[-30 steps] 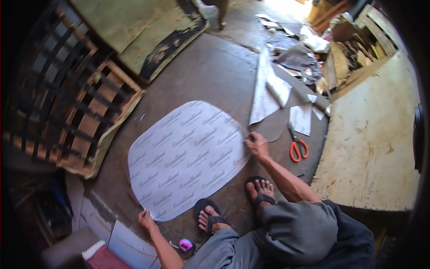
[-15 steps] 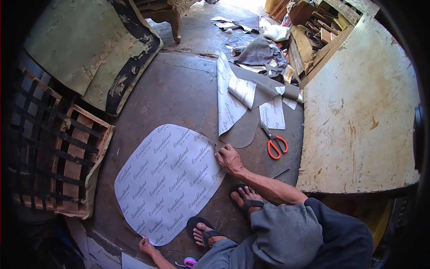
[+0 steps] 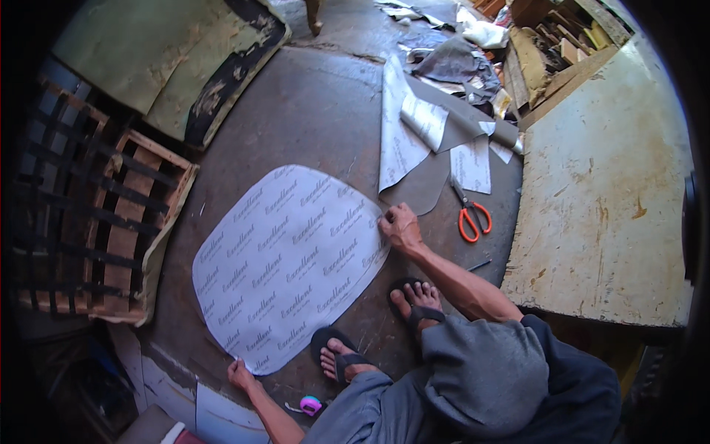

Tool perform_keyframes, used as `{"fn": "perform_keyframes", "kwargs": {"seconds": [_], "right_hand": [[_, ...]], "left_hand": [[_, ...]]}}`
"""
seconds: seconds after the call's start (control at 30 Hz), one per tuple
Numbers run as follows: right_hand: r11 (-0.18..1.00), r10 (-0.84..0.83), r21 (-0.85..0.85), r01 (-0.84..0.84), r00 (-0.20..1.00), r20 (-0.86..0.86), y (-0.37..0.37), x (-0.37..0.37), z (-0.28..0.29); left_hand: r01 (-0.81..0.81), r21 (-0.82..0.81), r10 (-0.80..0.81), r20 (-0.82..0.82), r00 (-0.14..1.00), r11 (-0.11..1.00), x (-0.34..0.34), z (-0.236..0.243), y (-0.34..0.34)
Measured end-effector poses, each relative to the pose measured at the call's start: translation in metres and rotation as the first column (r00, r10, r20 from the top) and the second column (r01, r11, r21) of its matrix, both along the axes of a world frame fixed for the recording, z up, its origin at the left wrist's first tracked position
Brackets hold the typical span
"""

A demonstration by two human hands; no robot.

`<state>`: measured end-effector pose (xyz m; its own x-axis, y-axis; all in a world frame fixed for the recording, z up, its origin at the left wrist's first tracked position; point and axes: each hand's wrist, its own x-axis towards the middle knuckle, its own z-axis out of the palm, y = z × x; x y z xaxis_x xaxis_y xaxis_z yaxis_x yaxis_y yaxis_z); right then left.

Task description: The person uses shears to cut a shape out of a piece of gray fabric while using a paper template as a guide on a workshop floor.

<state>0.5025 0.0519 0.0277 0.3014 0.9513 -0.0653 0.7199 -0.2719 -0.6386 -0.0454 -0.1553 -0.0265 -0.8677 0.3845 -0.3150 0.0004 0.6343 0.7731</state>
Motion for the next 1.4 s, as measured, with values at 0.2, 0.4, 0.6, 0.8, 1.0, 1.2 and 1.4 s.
{"fn": "perform_keyframes", "kwargs": {"seconds": [0.2,0.4,0.6,0.8,1.0,1.2,1.4], "right_hand": [[1.0,0.01,0.014,-0.01,1.0,-0.02,0.003,-0.011,0.002],[1.0,-0.009,-0.021,0.009,1.0,0.016,0.003,-0.008,0.005],[0.999,-0.014,-0.052,0.014,1.0,0.0,0.004,-0.011,0.01],[0.999,-0.014,-0.044,0.015,1.0,0.022,0.003,-0.007,0.004],[0.998,-0.017,-0.059,0.017,1.0,0.007,0.003,-0.009,0.011],[0.996,-0.056,-0.07,0.055,0.998,-0.022,0.008,-0.011,0.018],[0.999,0.0,-0.051,0.0,1.0,0.005,0.006,-0.009,0.017]], "left_hand": [[-0.025,0.051,0.028,-0.059,0.998,0.998,-0.016,0.004,-0.008],[-0.111,0.039,0.111,-0.009,0.994,0.993,0.006,0.016,0.002],[-0.156,0.075,0.152,0.047,0.987,0.985,0.007,0.02,0.003],[-0.191,0.121,0.184,0.066,0.981,0.974,0.016,0.022,0.007],[-0.255,0.064,0.252,0.046,0.967,0.965,0.019,0.026,0.008],[-0.262,0.185,0.24,0.134,0.962,0.947,0.014,0.026,0.017],[-0.263,0.161,0.241,0.147,0.959,0.951,0.008,0.026,0.009]]}}
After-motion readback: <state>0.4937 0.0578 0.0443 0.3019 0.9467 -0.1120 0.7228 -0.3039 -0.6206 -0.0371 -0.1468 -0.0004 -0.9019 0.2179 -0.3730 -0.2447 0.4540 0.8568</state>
